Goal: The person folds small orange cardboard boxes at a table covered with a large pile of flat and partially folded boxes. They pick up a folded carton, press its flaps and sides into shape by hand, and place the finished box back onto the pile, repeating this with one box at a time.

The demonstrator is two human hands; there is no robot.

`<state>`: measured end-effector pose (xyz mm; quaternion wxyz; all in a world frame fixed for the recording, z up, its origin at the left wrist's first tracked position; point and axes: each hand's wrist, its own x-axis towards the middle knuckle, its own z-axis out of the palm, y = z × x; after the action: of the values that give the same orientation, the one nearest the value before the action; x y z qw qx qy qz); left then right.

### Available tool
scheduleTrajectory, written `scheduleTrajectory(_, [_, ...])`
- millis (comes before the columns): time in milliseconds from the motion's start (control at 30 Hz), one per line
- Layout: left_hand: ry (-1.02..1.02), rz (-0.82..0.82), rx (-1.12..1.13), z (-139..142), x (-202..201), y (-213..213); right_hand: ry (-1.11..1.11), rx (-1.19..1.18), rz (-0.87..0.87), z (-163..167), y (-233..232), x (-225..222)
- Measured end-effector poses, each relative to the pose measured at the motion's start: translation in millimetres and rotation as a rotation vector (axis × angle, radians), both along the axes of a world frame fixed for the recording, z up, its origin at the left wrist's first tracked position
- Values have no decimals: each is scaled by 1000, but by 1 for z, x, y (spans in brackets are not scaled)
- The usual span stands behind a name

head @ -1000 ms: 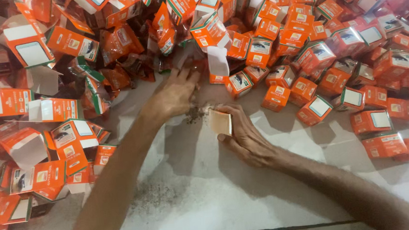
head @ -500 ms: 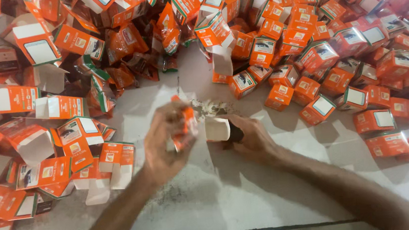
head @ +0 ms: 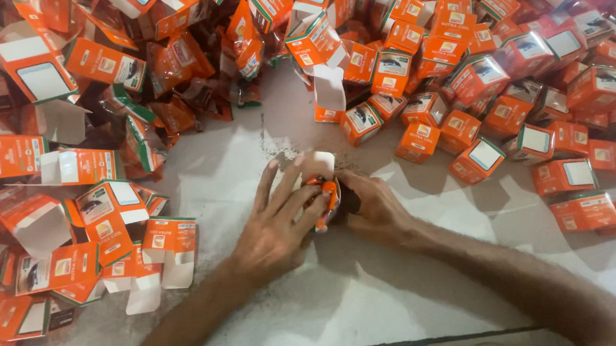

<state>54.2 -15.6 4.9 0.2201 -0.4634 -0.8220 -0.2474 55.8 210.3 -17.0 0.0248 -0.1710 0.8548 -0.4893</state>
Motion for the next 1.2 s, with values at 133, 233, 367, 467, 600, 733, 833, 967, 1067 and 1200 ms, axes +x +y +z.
scheduleTrajectory(133, [-15,101,-65,5,-5,13,57,-20,10,4,-4,0])
scheduleTrajectory(233, [-131,243,89,4,-4,22,121,13,41,7,-3,0])
scheduleTrajectory(367, [-722,261,535,-3,-7,30,247,36,59,6,0,1])
scheduleTrajectory(467, [-1001,322,593,-15,-21,37,350,116,52,-2,1,1])
scheduleTrajectory(600, [-1061,167,656,-31,-30,39,267,-40,-72,-15,0,6])
scheduleTrajectory(733, [-1011,208,615,-37,-26,38,361,22,-19,-15,3,9])
scheduleTrajectory(833, [-777,169,500,-32,-28,30,539,152,77,-3,2,8])
scheduleTrajectory(967, [-1240,-174,624,-23,-36,10,635,266,82,13,-2,8])
scheduleTrajectory(1067, [-1600,-245,765,-25,-45,-2,726,360,65,17,-7,10])
scheduleTrajectory(1200, [-1407,-64,649,-37,-54,9,714,483,59,12,-10,11])
